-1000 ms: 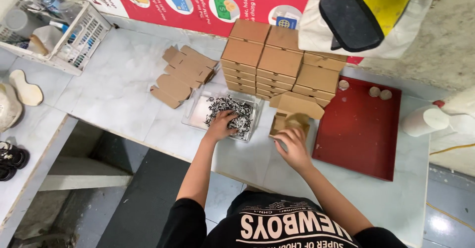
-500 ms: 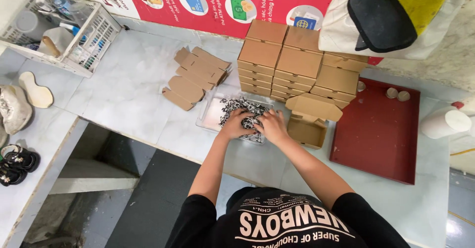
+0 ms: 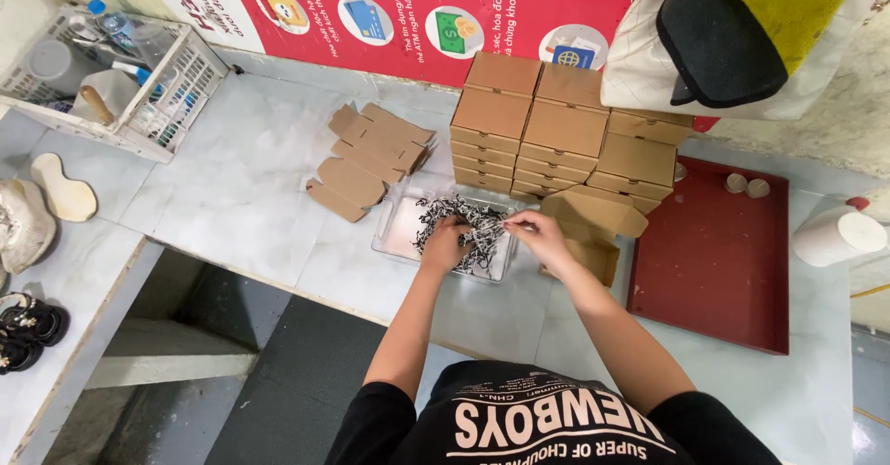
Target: Packing candles and filling material into small cardboard boxes.
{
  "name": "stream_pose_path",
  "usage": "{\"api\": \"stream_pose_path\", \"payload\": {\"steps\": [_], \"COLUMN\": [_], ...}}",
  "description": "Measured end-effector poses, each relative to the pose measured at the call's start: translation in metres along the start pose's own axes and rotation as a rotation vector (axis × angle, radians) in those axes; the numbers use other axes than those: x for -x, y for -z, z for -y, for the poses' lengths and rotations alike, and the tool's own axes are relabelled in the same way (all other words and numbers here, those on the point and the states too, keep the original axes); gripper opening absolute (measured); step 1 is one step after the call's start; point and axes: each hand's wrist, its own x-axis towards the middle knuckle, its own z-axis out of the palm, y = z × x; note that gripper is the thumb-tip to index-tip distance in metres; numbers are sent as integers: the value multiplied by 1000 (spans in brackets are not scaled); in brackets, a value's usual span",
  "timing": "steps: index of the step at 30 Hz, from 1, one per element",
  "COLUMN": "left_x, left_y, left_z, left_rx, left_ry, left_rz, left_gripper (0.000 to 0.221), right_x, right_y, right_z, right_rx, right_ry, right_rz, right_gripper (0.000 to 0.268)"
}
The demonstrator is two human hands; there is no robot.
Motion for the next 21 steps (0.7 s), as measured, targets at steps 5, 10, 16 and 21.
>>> {"api": "stream_pose_path", "payload": {"steps": [5,10,16,21], "left_x": [1,23,16,12], "left_y": [3,58,31,15], "left_z": [-4,-82,-77,-41], "left_rx": [-24,21,117,285], "left_ry": [5,-11,-464,-191], "left_rz": [-1,-182,-365,-223], "left_gripper": [43,77,50,13], "right_x": [16,24,19,20], "right_y": [13,13,10,16], "right_z": [23,29,5,21], "right_rx": [-304,-476,-330,-390], "right_ry": [-92,-158,-128,-106], "right_rz": [-40,-10,-103,-158], "right_gripper": [11,8,10,12]}}
